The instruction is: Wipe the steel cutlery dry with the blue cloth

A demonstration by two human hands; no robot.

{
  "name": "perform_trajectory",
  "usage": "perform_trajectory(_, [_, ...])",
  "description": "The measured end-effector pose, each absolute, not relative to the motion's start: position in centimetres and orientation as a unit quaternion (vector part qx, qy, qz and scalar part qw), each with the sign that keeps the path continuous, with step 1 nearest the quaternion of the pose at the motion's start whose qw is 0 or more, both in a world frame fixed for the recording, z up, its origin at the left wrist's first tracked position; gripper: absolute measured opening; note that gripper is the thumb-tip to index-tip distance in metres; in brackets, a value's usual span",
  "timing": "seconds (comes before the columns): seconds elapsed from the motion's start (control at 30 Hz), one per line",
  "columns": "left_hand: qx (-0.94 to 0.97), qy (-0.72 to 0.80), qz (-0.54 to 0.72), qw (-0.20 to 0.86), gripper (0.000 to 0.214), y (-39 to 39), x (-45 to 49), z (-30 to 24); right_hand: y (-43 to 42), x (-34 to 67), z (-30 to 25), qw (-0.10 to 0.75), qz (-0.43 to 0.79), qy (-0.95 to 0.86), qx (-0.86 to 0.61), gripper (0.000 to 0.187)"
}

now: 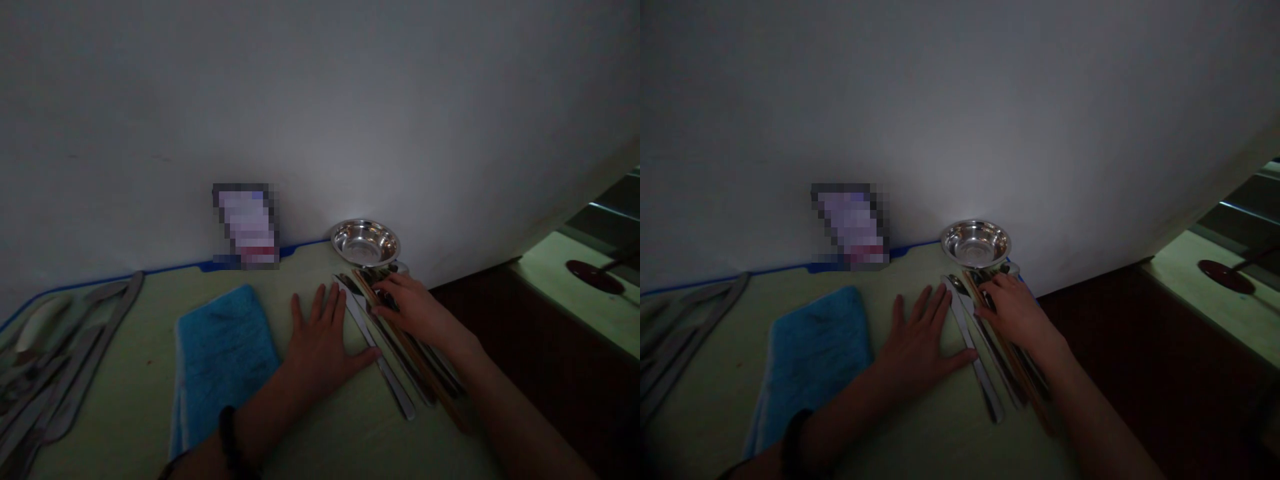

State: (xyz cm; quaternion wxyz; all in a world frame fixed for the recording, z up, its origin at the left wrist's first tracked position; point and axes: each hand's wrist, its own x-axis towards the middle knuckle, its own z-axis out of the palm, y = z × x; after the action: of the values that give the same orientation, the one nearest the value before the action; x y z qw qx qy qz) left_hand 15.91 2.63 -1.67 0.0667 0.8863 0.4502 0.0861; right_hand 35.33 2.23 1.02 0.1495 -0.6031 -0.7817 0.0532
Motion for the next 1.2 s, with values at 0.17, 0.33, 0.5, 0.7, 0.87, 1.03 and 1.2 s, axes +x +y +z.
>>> perform_trajectory(0.17, [0.888,0.44,0.117,0.071,0.097,2.7,16.6,-2.0,2.0,34.6,1.0,0.159,0.077,-0.768,-0.616,0.046])
perform_trajectory(0.33, [0.887,0.437,0.13,0.067,0.095,2.9,16.6,-2.2,2.1,34.9,1.3,0.167,0.081,-0.765,-0.617,0.037])
perform_trajectory(0.5, [0.89,0.431,0.134,0.067,0.092,2.9,16.7,-2.0,2.1,35.7,1.3,0.167,0.1,-0.765,-0.614,0.031])
perform_trajectory(0.7, [0.893,0.425,0.133,0.067,0.086,2.7,16.7,-1.8,2.1,35.6,1.4,0.168,0.116,-0.766,-0.61,0.029])
perform_trajectory(0.87, [0.888,0.435,0.137,0.054,0.085,2.7,16.9,-2.0,2.4,35.6,1.2,0.198,0.11,-0.755,-0.615,0.026])
perform_trajectory(1.03, [0.892,0.426,0.147,0.043,0.07,2.2,15.8,-0.4,2.4,34.8,1.2,0.253,0.089,-0.741,-0.616,0.022])
perform_trajectory(1.2, [0.891,0.428,0.154,0.012,0.043,1.3,10.3,2.1,1.7,31.5,2.1,0.268,0.105,-0.775,-0.562,0.024])
